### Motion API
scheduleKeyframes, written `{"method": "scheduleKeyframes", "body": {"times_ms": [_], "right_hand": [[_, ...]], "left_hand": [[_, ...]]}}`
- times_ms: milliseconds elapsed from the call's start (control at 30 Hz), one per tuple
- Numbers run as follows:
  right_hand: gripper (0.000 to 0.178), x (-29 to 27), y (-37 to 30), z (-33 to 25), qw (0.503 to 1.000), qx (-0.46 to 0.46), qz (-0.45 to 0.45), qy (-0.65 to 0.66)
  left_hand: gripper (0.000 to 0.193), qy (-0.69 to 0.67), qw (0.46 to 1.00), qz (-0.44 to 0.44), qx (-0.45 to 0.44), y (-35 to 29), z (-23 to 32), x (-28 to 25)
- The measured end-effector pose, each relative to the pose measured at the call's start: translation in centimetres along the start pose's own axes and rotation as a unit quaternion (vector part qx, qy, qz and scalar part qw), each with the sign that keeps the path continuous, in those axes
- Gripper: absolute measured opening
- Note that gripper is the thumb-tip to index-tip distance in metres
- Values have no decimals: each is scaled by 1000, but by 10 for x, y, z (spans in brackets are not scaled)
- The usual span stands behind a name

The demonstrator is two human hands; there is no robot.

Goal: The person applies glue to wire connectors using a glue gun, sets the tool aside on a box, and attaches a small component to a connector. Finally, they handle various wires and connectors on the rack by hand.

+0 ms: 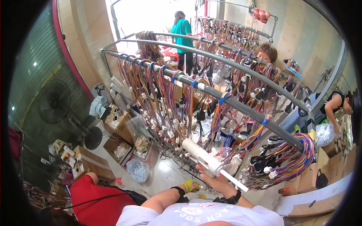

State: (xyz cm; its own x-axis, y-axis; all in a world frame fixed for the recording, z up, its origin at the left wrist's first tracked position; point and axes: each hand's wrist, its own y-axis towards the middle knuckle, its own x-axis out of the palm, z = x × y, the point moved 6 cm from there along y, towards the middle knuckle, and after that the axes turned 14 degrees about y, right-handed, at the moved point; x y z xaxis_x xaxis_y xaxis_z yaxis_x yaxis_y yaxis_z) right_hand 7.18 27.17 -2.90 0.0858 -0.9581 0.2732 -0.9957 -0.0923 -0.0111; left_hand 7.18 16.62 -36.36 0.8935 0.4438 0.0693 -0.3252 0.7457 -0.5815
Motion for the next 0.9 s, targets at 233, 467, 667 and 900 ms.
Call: {"method": "scheduleKeyframes", "body": {"times_ms": [233,467,667,900], "right_hand": [[40,-4,-2,1,1000,-3,-10,1],[41,-2,-3,-2,999,-34,-37,12],[43,-3,-7,0,999,-7,-28,24],[43,-4,-10,3,999,-3,-31,19]], "left_hand": [[30,-116,987,52,-101,-25,26,7],[17,-165,978,91,-89,-28,35,7],[23,-110,991,66,-25,-12,22,4],[26,-107,993,56,-14,-1,11,4]]}}
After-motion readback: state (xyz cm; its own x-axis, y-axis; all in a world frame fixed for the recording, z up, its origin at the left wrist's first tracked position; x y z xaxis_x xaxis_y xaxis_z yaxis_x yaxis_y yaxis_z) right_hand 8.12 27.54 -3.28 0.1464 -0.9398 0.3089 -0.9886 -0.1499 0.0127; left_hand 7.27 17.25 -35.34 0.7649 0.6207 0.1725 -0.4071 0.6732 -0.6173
